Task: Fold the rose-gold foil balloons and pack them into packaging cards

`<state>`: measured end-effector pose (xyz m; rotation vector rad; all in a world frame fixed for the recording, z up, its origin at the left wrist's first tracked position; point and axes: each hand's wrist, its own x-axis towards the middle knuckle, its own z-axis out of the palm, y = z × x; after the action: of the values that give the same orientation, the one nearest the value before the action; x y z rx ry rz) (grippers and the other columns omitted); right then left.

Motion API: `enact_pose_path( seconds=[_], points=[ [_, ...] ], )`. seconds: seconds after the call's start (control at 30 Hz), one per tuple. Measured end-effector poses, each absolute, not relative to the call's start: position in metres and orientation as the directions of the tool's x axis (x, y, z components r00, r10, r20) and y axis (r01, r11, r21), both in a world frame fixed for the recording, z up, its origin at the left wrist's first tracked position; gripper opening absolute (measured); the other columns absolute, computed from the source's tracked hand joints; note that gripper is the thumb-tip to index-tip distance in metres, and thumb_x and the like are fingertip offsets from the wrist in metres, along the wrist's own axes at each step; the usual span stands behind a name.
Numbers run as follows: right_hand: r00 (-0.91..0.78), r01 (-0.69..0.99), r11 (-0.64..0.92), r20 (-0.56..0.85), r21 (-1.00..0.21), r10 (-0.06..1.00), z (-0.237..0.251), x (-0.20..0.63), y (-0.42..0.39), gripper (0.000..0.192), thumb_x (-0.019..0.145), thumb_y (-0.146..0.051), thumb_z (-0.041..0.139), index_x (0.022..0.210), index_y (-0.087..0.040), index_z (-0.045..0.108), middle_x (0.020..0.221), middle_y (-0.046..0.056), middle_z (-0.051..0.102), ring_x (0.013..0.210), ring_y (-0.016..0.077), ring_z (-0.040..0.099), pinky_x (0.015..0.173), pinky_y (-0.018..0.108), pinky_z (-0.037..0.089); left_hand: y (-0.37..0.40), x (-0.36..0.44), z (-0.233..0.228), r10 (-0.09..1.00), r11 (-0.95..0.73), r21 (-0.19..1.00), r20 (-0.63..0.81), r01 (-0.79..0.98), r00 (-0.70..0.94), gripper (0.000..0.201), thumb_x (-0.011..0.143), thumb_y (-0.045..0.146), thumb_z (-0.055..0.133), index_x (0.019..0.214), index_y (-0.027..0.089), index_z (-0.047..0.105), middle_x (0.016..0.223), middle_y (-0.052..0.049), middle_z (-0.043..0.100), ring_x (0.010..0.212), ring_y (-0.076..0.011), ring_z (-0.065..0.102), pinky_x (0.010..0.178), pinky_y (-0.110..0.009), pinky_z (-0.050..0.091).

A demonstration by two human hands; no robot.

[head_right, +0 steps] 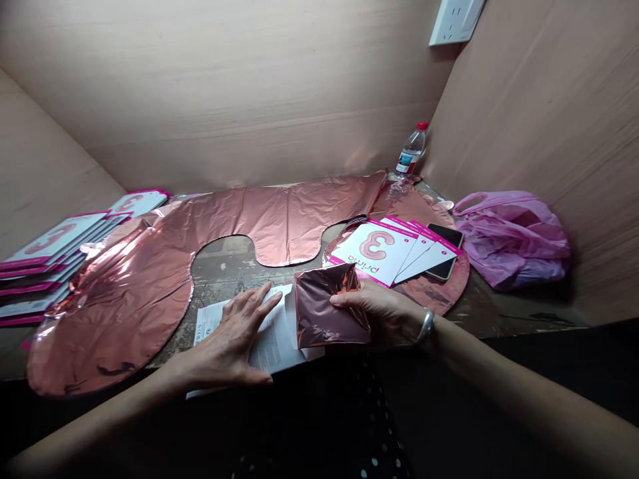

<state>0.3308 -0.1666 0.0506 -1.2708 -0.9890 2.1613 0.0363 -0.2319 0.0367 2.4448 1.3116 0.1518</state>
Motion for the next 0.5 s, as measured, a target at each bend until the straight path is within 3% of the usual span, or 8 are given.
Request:
enact_pose_path(
  seconds=[0.17, 0.37, 0.5],
  points=[
    [-0.489, 0.065, -0.516, -0.478, -0.854, 0.730, 0.039, 0.326, -0.173, 0.031, 0.072, -0.030, 0.080, 0.097, -0.014, 0.070, 0.084, 0.004, 0.075, 0.073, 0.0173, 0.069, 0.071, 0.029, 0.056, -0.231, 0.037, 0.037, 0.831, -0.470, 0.373, -0.118, 0.800, 0.544, 0.128, 0.058, 0.067, 0.078, 0.155, 0.030, 0.004, 0.160, -0.021, 0.007, 0.142, -0.0498, 0.010, 0.108, -0.071, 0.014],
    [-0.653, 0.143, -0.573, -0.512, -0.807, 0.559, 0.047, 0.326, -0.169, 0.035, 0.068, -0.022, 0.080, 0.102, -0.016, 0.071, 0.090, 0.004, 0.075, 0.078, 0.0174, 0.070, 0.074, 0.028, 0.055, -0.231, 0.036, 0.038, 0.810, -0.455, 0.423, -0.170, 0.784, 0.562, 0.129, 0.056, 0.067, 0.079, 0.156, 0.031, 0.006, 0.161, -0.021, 0.007, 0.143, -0.0507, 0.009, 0.108, -0.071, 0.014],
    [-0.648, 0.341, -0.525, -0.599, -0.780, 0.470, 0.049, 0.331, -0.153, 0.025, 0.064, -0.019, 0.082, 0.087, -0.015, 0.073, 0.086, 0.005, 0.075, 0.074, 0.0150, 0.069, 0.071, 0.023, 0.055, -0.230, 0.034, 0.035, 0.803, -0.471, 0.432, -0.152, 0.769, 0.576, 0.127, 0.057, 0.072, 0.076, 0.156, 0.028, 0.008, 0.161, -0.021, 0.009, 0.143, -0.0498, 0.009, 0.109, -0.070, 0.013]
  ],
)
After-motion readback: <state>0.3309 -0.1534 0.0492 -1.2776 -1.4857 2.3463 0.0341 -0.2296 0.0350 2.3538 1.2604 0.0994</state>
